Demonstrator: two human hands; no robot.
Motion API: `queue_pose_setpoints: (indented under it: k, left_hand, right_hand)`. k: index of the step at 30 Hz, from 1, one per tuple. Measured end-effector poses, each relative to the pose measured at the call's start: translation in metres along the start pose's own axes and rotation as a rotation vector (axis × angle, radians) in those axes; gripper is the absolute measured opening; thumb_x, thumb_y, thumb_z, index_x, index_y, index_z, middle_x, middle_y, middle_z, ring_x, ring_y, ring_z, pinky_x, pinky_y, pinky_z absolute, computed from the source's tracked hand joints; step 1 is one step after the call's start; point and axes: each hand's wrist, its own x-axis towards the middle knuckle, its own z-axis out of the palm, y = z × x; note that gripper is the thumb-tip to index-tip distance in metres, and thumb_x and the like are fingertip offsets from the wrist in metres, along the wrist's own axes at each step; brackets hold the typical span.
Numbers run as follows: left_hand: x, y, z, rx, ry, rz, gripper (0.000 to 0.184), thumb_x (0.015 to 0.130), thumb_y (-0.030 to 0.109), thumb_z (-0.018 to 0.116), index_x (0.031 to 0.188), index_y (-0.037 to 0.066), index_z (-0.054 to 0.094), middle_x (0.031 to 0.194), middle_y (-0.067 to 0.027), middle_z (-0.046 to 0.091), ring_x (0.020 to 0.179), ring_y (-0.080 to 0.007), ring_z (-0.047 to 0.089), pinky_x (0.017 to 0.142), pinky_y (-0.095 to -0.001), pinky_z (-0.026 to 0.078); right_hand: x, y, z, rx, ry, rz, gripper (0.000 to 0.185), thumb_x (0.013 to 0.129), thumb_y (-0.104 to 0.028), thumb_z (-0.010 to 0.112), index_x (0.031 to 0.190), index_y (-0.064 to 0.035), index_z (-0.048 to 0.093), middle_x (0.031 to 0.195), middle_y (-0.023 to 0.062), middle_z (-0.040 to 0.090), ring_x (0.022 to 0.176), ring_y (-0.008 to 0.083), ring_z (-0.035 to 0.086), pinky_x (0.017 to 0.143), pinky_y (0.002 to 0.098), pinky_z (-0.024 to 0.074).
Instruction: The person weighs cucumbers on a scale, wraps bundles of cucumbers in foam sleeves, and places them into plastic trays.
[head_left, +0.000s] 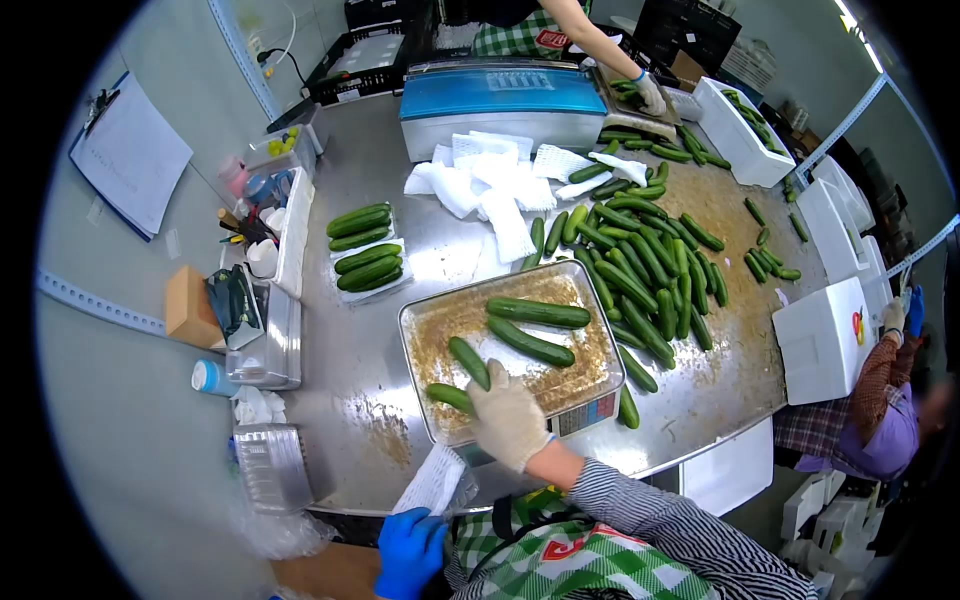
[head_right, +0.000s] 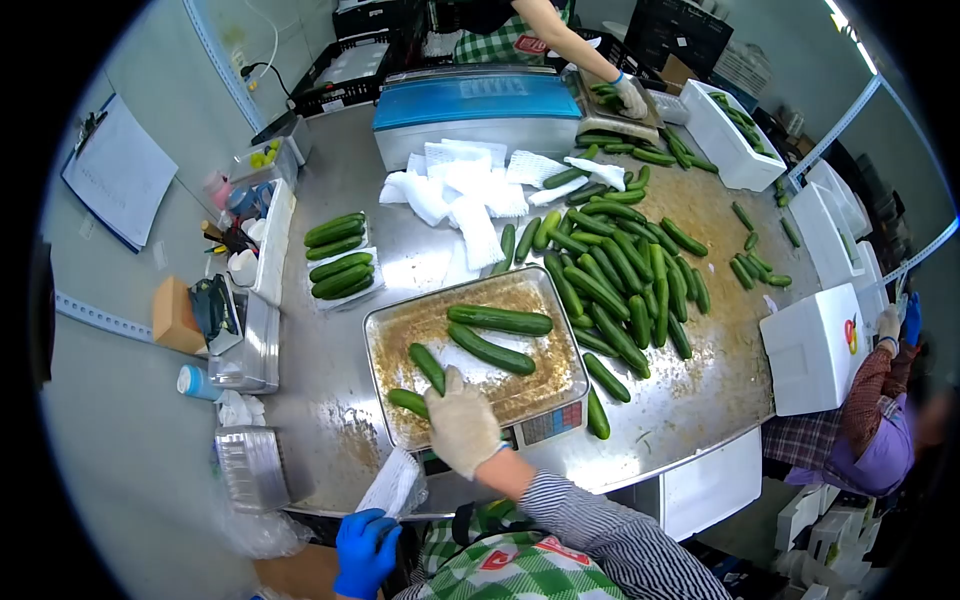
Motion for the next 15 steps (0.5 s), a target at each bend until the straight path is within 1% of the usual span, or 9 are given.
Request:
queue_pose_setpoints:
  k: [1, 2, 3, 5, 7, 8, 11, 12, 15]
  left_hand:
    - [0.001, 0.004, 0.0, -0.001, 0.006, -0.003, 0.018, 0.073, 0.01, 0.08, 0.087, 0.007, 0.07, 0.094, -0.0093, 0.065, 0.085, -0.0301, 0.062, 0.076, -0.0397, 0.05]
    - [0.002, 0.007, 0.001, -0.004, 0.013, -0.01, 0.017, 0.073, 0.01, 0.08, 0.087, 0.007, 0.07, 0.094, -0.0092, 0.065, 0.085, -0.03, 0.062, 0.076, -0.0397, 0.05]
    - [0.002, 0.008, 0.002, -0.006, 0.019, -0.014, 0.017, 0.073, 0.01, 0.08, 0.087, 0.007, 0.07, 0.094, -0.0092, 0.065, 0.085, -0.03, 0.062, 0.076, -0.0398, 0.05]
    - [0.001, 0.012, 0.005, -0.015, 0.036, -0.03, 0.017, 0.073, 0.01, 0.08, 0.087, 0.007, 0.07, 0.094, -0.0091, 0.065, 0.085, -0.03, 0.062, 0.075, -0.0398, 0.05]
    - [0.0, 0.013, 0.009, -0.016, 0.052, -0.013, 0.018, 0.073, 0.01, 0.08, 0.087, 0.007, 0.07, 0.094, -0.009, 0.064, 0.085, -0.0302, 0.062, 0.075, -0.04, 0.049]
    - [0.0, 0.012, 0.01, -0.015, 0.058, -0.002, 0.018, 0.073, 0.01, 0.08, 0.088, 0.007, 0.069, 0.094, -0.009, 0.064, 0.085, -0.0302, 0.062, 0.075, -0.0401, 0.049]
    - [0.006, 0.014, 0.015, -0.008, 0.042, 0.022, 0.019, 0.074, 0.012, 0.079, 0.089, 0.009, 0.068, 0.096, -0.0081, 0.063, 0.084, -0.0305, 0.06, 0.075, -0.04, 0.049]
    - [0.009, 0.015, 0.016, -0.001, 0.044, 0.036, 0.019, 0.074, 0.012, 0.079, 0.089, 0.008, 0.068, 0.096, -0.0082, 0.064, 0.084, -0.0305, 0.06, 0.074, -0.0401, 0.049]
    - [0.021, 0.023, 0.015, 0.013, 0.01, 0.064, 0.019, 0.074, 0.012, 0.08, 0.089, 0.009, 0.068, 0.096, -0.008, 0.064, 0.083, -0.0299, 0.061, 0.074, -0.0403, 0.048]
  right_hand:
    - [0.001, 0.008, -0.006, -0.078, -0.067, 0.016, 0.043, 0.081, -0.02, 0.068, 0.119, -0.0032, 0.061, 0.131, 0.0302, 0.046, 0.088, 0.0378, 0.064, 0.076, 0.0465, 0.0569]
    - [-0.001, 0.016, -0.012, -0.246, -0.093, 0.005, 0.04, 0.081, -0.019, 0.068, 0.117, -0.0029, 0.062, 0.132, 0.0286, 0.047, 0.087, 0.0351, 0.064, 0.071, 0.0431, 0.0571]
    - [-0.003, 0.02, -0.025, -0.315, -0.112, 0.057, 0.038, 0.081, -0.021, 0.069, 0.114, -0.003, 0.065, 0.133, 0.0257, 0.049, 0.093, 0.0334, 0.063, 0.077, 0.0442, 0.0552]
    - [-0.008, 0.044, -0.043, -0.346, -0.095, 0.019, 0.036, 0.08, -0.025, 0.071, 0.111, -0.0066, 0.068, 0.137, 0.0237, 0.049, 0.108, 0.0355, 0.059, 0.087, 0.0481, 0.0506]
    - [-0.016, 0.067, -0.046, -0.248, 0.133, -0.04, 0.033, 0.078, -0.03, 0.074, 0.106, -0.0128, 0.072, 0.14, 0.0228, 0.048, 0.121, 0.0377, 0.051, 0.096, 0.0527, 0.0436]
    - [-0.019, 0.075, -0.049, -0.218, 0.194, -0.054, 0.029, 0.076, -0.034, 0.077, 0.099, -0.0165, 0.073, 0.139, 0.0236, 0.048, 0.125, 0.0403, 0.048, 0.096, 0.0537, 0.0413]
    - [-0.007, 0.096, -0.045, -0.103, 0.298, -0.13, 0.026, 0.075, -0.035, 0.078, 0.092, -0.0156, 0.072, 0.137, 0.023, 0.05, 0.124, 0.0408, 0.047, 0.097, 0.0541, 0.0392]
    - [0.0, 0.096, -0.044, -0.113, 0.273, -0.143, 0.028, 0.075, -0.034, 0.078, 0.095, -0.0163, 0.07, 0.135, 0.0212, 0.051, 0.124, 0.0392, 0.048, 0.098, 0.0534, 0.0384]
    - [0.019, 0.09, -0.04, -0.086, 0.332, -0.227, 0.036, 0.075, -0.034, 0.078, 0.105, -0.018, 0.066, 0.133, 0.0188, 0.053, 0.124, 0.0361, 0.049, 0.099, 0.053, 0.0377]
